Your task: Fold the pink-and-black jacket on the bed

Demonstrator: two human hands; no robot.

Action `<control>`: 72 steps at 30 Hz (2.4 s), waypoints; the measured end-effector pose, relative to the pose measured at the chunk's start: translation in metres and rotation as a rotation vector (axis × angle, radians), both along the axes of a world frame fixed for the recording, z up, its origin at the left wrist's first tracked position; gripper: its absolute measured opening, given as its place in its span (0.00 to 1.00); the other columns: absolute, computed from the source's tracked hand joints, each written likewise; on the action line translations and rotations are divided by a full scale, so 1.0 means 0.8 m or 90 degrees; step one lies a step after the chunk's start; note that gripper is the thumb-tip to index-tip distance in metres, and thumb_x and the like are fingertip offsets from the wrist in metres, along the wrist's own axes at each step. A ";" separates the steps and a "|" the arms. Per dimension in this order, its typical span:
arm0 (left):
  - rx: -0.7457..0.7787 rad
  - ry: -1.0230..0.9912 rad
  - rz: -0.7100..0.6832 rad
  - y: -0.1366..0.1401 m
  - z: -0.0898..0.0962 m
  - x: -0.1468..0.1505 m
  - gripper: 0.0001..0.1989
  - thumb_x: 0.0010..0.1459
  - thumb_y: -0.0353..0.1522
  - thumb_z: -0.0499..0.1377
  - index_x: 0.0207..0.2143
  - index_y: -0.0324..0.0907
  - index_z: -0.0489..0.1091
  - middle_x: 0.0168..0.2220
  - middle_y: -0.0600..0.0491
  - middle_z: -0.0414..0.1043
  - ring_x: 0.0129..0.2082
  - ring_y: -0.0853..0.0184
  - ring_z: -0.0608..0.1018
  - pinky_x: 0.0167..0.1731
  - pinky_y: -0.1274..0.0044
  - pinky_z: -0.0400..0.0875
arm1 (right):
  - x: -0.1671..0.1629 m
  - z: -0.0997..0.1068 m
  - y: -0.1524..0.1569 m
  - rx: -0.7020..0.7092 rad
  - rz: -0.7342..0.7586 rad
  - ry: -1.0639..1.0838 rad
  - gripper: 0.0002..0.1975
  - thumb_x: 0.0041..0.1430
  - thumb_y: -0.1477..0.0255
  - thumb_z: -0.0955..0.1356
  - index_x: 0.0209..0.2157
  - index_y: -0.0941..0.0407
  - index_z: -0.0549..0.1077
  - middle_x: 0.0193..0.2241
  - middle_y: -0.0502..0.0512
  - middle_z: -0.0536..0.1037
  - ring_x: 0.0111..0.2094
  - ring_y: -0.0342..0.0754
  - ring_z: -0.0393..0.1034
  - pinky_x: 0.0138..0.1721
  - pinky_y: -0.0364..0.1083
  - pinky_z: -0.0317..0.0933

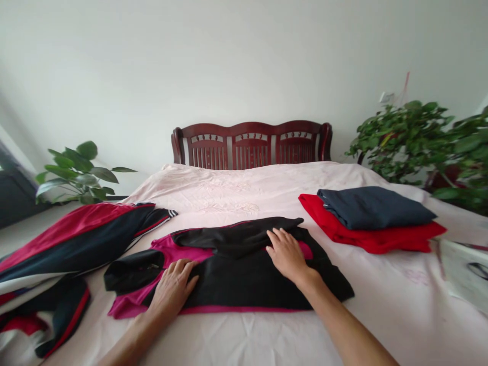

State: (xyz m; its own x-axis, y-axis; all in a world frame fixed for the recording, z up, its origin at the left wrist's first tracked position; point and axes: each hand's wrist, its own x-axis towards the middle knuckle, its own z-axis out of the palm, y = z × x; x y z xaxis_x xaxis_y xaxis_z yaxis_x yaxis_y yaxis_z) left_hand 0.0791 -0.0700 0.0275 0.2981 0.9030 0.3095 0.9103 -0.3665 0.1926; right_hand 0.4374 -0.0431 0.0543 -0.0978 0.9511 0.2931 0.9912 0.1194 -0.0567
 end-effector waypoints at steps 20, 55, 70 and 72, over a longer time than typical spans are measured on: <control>0.132 -0.124 -0.372 -0.030 0.011 -0.002 0.14 0.44 0.19 0.51 0.31 0.45 0.62 0.35 0.52 0.73 0.33 0.64 0.71 0.37 0.72 0.63 | -0.037 -0.019 -0.070 0.127 0.066 0.133 0.09 0.60 0.63 0.70 0.35 0.53 0.77 0.34 0.56 0.78 0.40 0.55 0.71 0.44 0.53 0.63; -0.140 -0.053 -0.271 0.107 0.063 0.017 0.15 0.66 0.38 0.51 0.40 0.48 0.78 0.41 0.53 0.78 0.44 0.65 0.77 0.48 0.74 0.68 | -0.071 0.009 -0.053 0.143 0.153 0.315 0.20 0.67 0.66 0.61 0.58 0.52 0.69 0.52 0.58 0.77 0.53 0.54 0.70 0.57 0.56 0.62; -0.085 -0.016 -0.234 0.096 0.054 -0.053 0.09 0.63 0.36 0.53 0.41 0.48 0.73 0.51 0.51 0.70 0.51 0.61 0.73 0.54 0.67 0.65 | -0.100 -0.024 -0.003 0.091 0.107 0.140 0.12 0.64 0.73 0.64 0.45 0.52 0.77 0.41 0.57 0.78 0.44 0.54 0.70 0.46 0.52 0.64; -0.066 -0.047 -0.163 0.105 0.050 -0.067 0.14 0.65 0.37 0.51 0.48 0.47 0.72 0.54 0.49 0.70 0.54 0.61 0.73 0.56 0.68 0.65 | -0.101 -0.026 -0.003 0.111 0.104 0.112 0.13 0.64 0.72 0.64 0.48 0.52 0.75 0.45 0.58 0.77 0.47 0.55 0.69 0.48 0.54 0.63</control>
